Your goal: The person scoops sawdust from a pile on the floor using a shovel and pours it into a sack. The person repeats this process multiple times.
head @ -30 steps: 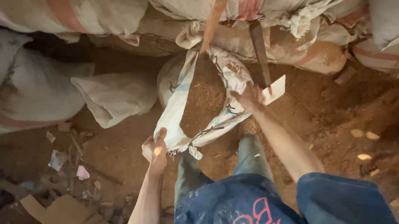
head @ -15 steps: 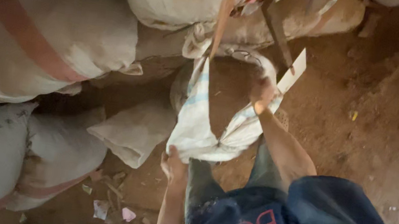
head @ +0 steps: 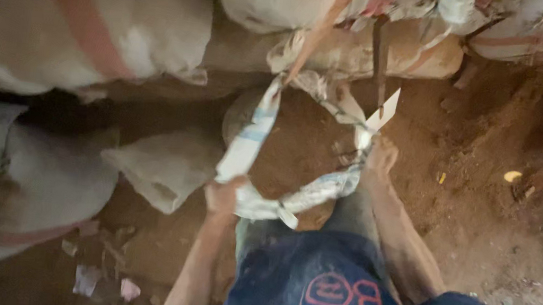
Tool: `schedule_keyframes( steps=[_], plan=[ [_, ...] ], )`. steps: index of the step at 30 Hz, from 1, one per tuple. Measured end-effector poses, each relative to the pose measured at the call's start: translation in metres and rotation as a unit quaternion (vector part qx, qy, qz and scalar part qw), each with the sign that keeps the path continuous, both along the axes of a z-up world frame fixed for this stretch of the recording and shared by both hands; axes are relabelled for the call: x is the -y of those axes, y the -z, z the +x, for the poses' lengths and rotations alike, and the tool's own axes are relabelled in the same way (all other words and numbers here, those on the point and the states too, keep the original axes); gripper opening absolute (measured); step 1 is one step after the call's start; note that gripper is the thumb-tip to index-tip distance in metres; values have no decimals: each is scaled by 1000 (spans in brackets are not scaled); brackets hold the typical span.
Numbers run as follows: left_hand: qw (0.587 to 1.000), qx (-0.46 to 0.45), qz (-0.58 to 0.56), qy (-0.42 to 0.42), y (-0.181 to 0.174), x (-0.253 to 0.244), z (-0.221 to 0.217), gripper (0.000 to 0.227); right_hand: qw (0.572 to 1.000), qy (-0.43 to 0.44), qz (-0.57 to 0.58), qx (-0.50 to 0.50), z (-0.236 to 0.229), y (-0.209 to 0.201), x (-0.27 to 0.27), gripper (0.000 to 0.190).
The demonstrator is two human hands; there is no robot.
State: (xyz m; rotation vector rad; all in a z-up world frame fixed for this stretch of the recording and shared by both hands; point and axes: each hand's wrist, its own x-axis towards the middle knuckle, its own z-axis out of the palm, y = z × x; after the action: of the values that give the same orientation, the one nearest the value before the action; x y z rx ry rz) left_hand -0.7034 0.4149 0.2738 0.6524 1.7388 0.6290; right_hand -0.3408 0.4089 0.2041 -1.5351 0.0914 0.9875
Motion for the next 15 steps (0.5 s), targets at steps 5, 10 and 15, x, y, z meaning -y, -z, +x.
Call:
schedule_keyframes(
  steps=[5, 10, 15],
  plan=[
    [996, -42, -23, -78, -128, -1, -45, 41, 991, -91, 94, 10, 6, -199, 5, 23],
    [988, -9, 88, -124, -162, -46, -53, 47, 965, -133, 213, 71, -9, -214, -33, 17],
    [983, 2, 93, -159, -126, -41, -37, 40, 979, -191, -16, -70, -48, -133, -9, 19]
  ],
)
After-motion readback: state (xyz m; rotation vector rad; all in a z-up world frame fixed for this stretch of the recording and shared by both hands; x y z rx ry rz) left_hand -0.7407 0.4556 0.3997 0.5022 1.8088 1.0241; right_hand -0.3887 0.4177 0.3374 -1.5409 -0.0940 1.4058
